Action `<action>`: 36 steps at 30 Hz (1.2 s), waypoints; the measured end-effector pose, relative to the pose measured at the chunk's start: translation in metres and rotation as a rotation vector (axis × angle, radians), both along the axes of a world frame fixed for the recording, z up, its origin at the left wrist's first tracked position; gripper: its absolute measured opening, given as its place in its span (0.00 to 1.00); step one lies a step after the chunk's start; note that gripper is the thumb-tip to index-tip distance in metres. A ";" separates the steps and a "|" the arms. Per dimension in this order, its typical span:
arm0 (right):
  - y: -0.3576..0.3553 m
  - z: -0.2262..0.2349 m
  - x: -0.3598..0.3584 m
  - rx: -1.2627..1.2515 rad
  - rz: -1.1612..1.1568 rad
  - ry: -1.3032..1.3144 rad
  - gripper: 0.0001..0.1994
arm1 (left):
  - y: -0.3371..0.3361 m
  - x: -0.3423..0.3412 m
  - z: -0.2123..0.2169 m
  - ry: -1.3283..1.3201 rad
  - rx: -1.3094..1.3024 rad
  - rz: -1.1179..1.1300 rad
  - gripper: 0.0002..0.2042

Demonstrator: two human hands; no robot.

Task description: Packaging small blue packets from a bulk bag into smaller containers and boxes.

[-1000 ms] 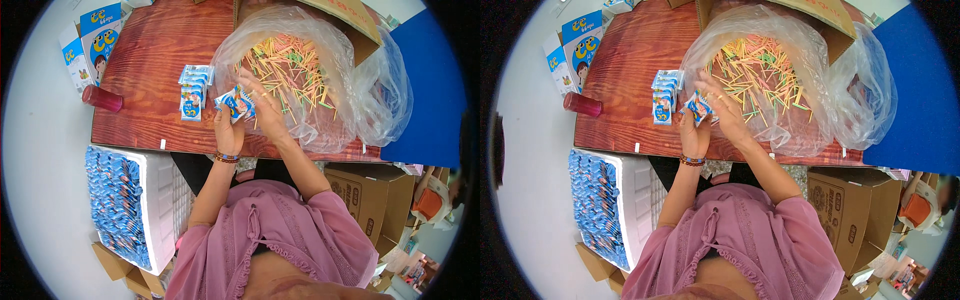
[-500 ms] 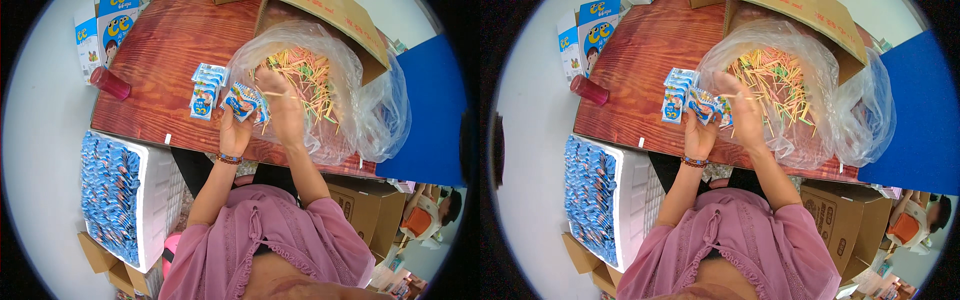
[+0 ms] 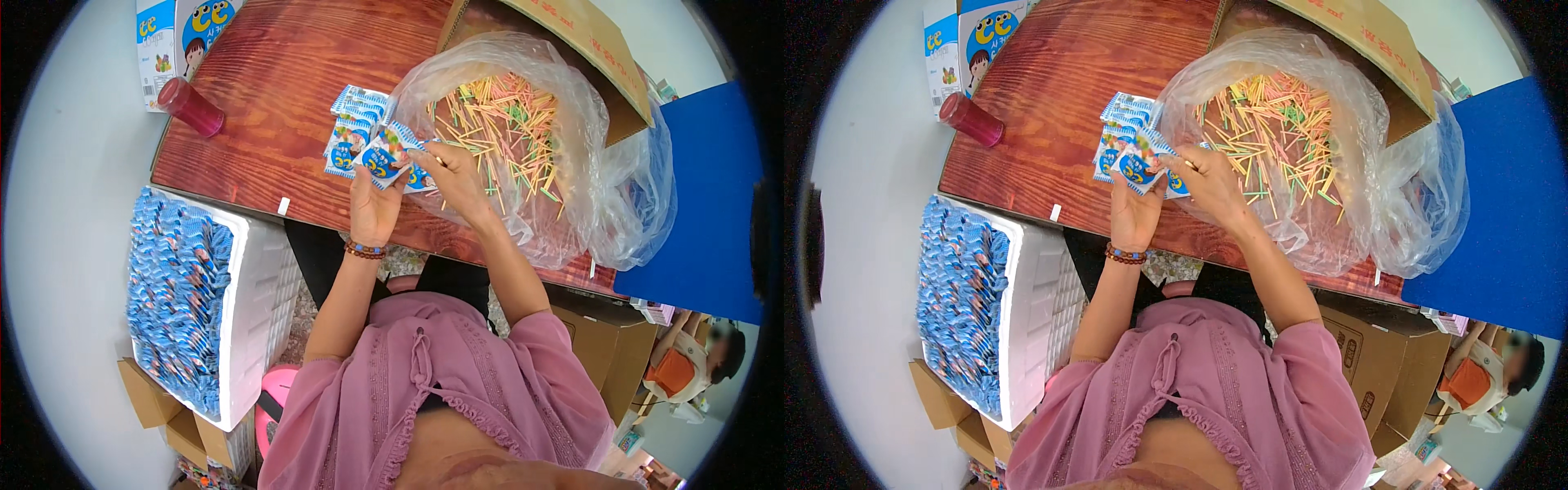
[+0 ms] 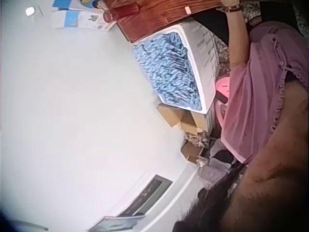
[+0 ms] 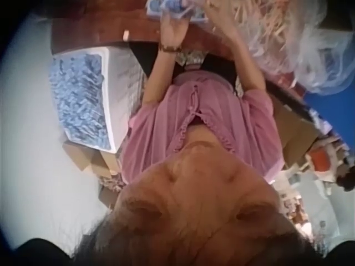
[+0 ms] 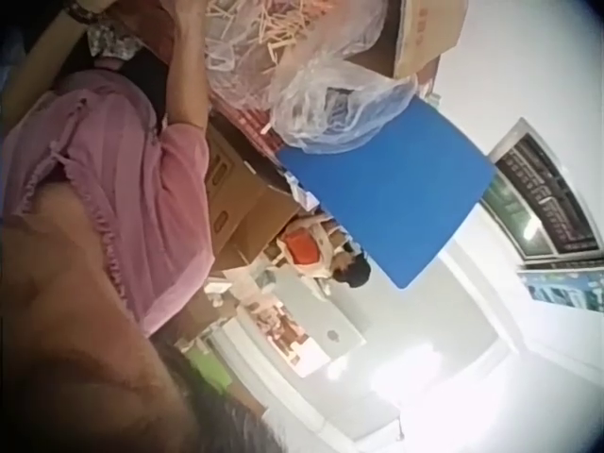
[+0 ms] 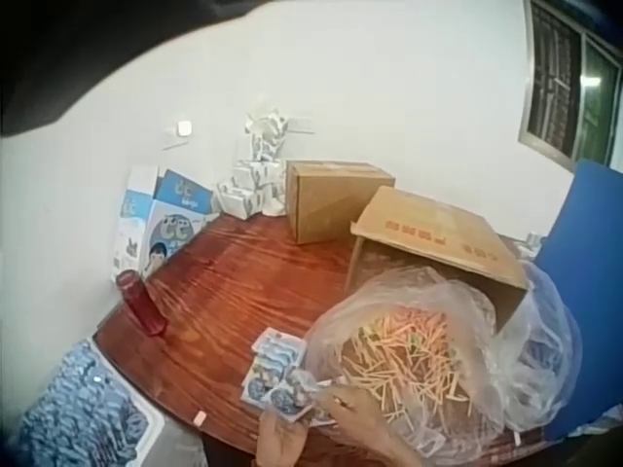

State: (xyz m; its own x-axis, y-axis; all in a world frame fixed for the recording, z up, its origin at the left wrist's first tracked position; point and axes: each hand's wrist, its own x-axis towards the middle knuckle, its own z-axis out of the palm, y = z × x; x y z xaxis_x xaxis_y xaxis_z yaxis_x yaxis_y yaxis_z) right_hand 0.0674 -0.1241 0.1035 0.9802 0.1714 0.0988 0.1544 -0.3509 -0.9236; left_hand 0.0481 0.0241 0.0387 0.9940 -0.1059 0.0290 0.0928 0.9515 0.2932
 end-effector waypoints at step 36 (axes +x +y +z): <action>-0.062 -0.056 0.038 -0.390 -0.006 -0.005 0.11 | 0.001 0.007 -0.005 -0.179 2.094 0.576 0.20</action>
State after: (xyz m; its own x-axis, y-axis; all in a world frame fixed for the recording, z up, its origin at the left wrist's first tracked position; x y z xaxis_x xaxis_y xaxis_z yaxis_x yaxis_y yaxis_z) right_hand 0.1054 -0.1858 0.0475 0.9810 0.1913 0.0326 0.1558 -0.6762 -0.7201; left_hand 0.0554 0.0251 0.0341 0.9199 0.1284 0.3706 -0.1452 -0.7663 0.6259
